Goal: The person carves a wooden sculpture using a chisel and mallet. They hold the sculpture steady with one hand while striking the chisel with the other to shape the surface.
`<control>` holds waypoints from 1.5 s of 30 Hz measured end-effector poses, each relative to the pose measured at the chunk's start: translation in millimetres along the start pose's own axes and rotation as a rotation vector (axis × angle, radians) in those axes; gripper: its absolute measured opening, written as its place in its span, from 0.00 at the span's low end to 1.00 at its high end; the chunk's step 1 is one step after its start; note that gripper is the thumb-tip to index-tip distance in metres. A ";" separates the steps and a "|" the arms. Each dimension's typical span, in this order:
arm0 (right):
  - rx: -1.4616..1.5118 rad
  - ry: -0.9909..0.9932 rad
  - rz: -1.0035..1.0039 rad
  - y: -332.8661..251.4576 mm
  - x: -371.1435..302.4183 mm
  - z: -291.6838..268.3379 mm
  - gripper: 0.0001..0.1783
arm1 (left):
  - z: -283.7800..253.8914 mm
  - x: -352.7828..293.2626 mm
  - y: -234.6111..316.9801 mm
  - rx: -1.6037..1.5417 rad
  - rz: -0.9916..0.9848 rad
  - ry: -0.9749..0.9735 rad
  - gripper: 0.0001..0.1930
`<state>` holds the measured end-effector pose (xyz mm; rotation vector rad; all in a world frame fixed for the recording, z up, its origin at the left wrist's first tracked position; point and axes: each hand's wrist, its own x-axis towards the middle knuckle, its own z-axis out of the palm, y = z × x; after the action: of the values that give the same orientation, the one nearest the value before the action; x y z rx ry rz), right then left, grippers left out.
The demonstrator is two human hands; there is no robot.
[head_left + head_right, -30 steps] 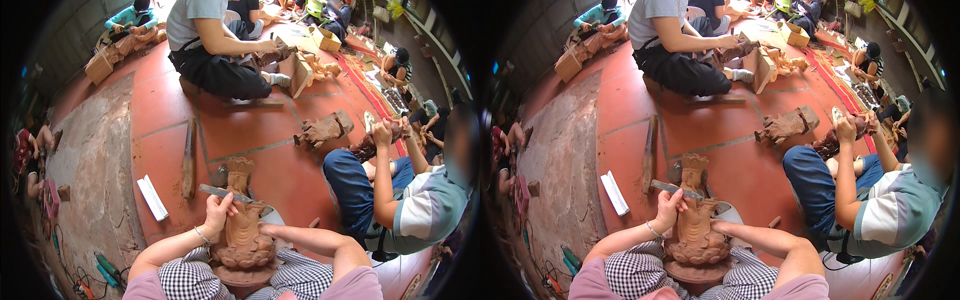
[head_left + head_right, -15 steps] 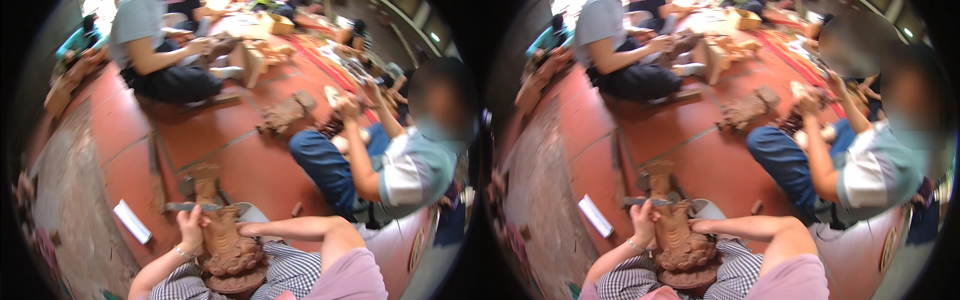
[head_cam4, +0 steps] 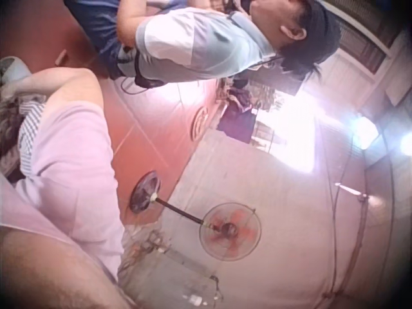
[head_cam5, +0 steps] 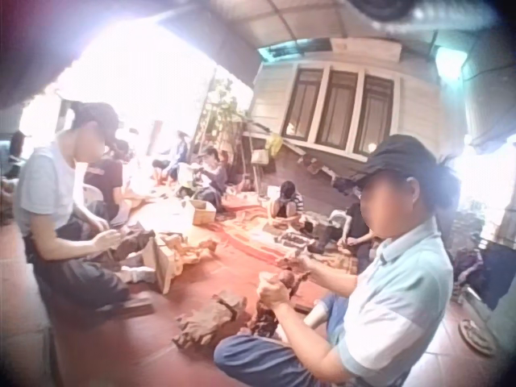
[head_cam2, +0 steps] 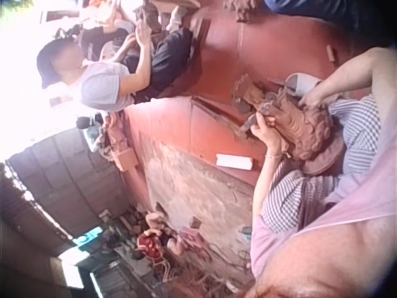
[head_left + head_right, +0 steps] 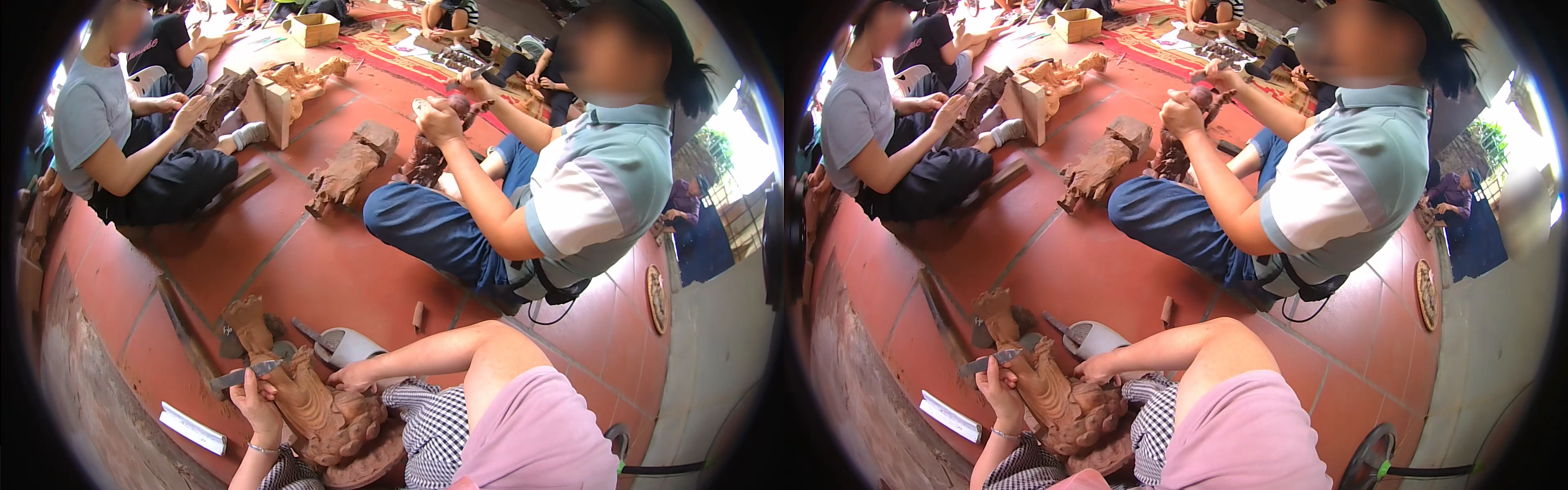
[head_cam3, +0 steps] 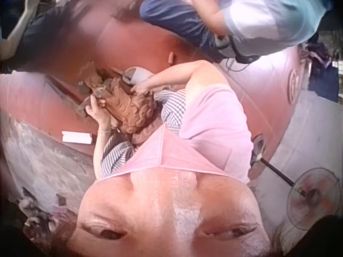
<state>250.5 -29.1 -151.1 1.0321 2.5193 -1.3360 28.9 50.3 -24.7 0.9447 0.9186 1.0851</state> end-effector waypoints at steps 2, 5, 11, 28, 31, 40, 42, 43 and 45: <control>0.749 0.072 0.667 -67.1 -21.8 -44.1 0.24 | -10.2 -0.2 -1.1 -0.010 0.024 0.011 0.07; 0.688 0.122 0.696 -57.1 -21.4 -32.5 0.22 | -3.7 -2.7 -4.9 -0.034 0.034 0.026 0.08; 0.506 0.100 0.645 -63.3 -31.4 -35.5 0.22 | -6.6 -4.6 2.9 -0.031 -0.051 0.097 0.08; 0.595 0.748 -0.019 -104.9 -17.5 -199.4 0.12 | -17.2 28.7 60.3 0.443 0.319 -0.134 0.05; 0.479 0.522 0.043 -111.1 -9.3 -215.4 0.14 | -9.5 27.5 67.2 0.766 0.408 -0.226 0.06; 0.171 0.412 0.025 -132.3 9.1 -229.2 0.16 | -0.7 16.9 72.9 1.010 0.457 -0.289 0.06; 0.107 0.464 -0.087 -126.8 10.4 -222.3 0.15 | -2.9 11.5 66.7 0.901 0.358 -0.236 0.07; 0.150 0.480 -0.079 -123.4 9.6 -218.6 0.15 | -2.8 8.6 63.1 0.812 0.311 -0.240 0.07; 0.232 0.512 -0.058 -111.6 3.1 -211.8 0.14 | -1.8 3.6 54.3 0.705 0.233 -0.250 0.08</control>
<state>224.1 92.3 53.6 1.5298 2.8040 -1.5774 12.2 64.6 25.1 1.7625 1.0142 0.8056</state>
